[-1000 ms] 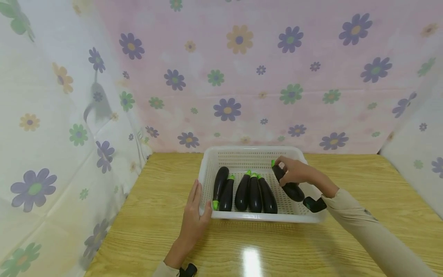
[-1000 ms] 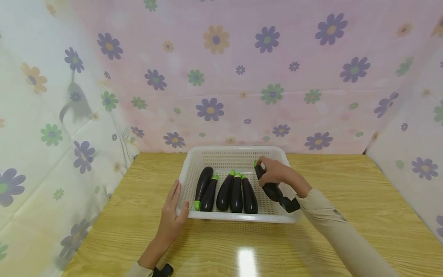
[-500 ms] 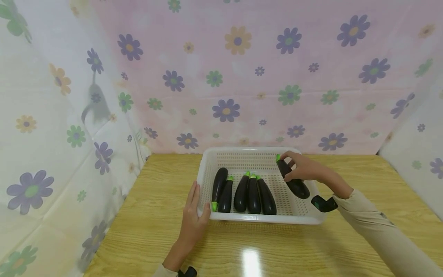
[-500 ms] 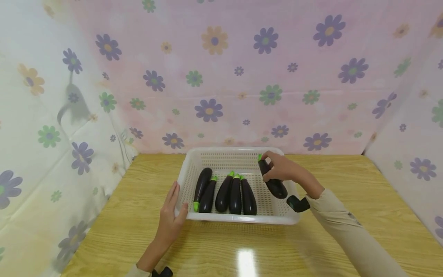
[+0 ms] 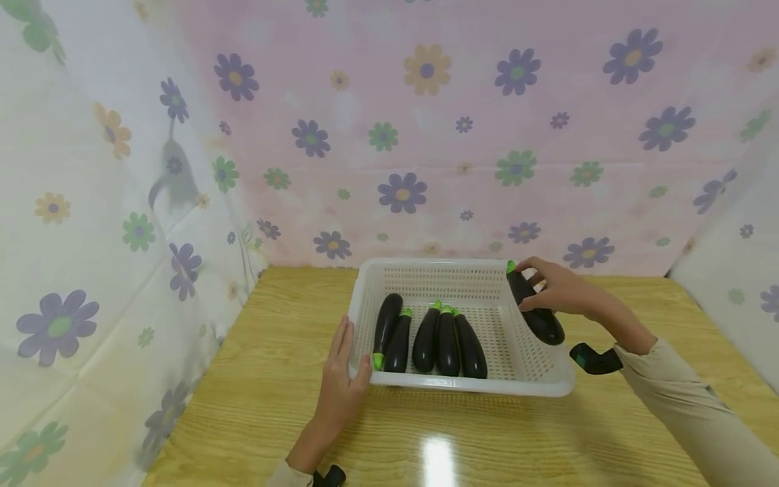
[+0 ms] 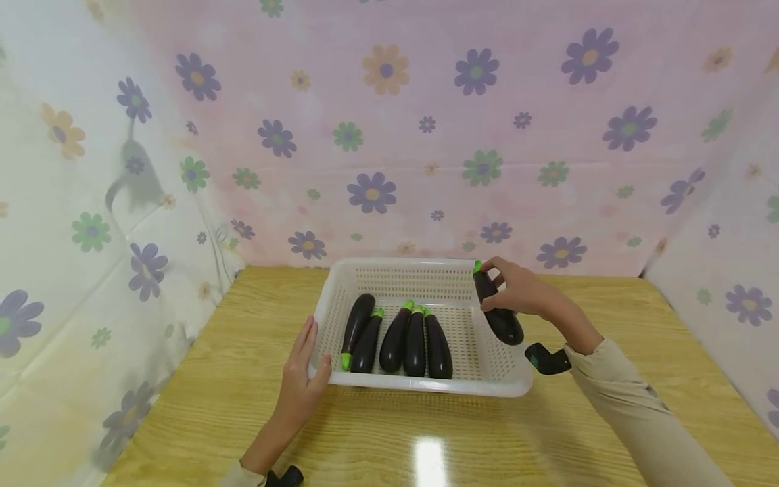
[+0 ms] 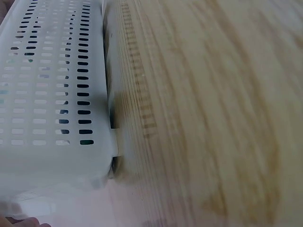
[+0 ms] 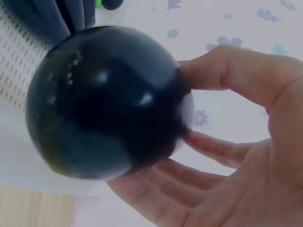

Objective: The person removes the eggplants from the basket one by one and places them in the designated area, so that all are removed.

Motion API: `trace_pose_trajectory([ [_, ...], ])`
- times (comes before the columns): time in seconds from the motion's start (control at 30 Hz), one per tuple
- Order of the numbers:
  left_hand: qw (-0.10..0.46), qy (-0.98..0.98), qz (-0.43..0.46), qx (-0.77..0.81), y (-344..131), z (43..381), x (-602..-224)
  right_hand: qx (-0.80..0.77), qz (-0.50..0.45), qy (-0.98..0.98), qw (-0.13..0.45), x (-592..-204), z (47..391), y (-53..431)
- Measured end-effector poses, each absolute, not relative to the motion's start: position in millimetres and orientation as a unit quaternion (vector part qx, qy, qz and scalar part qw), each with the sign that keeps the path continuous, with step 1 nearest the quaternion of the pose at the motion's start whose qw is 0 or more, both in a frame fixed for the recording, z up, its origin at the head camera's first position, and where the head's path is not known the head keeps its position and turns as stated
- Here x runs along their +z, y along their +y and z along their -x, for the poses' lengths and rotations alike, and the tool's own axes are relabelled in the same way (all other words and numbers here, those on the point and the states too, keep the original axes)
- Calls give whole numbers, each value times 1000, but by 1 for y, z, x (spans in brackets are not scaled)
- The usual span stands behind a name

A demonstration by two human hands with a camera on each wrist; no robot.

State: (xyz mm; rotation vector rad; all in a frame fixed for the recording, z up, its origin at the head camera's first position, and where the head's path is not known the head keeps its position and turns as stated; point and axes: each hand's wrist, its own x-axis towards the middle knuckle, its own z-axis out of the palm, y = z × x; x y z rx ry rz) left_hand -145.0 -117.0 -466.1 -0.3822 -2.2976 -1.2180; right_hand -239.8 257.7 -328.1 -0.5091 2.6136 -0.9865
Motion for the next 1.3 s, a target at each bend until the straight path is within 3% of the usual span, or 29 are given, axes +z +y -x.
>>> trace_pose_trajectory([
  [1.3,252,-847,138,-447,-117,146,-469,-356,158,915,102,-338,240,300],
])
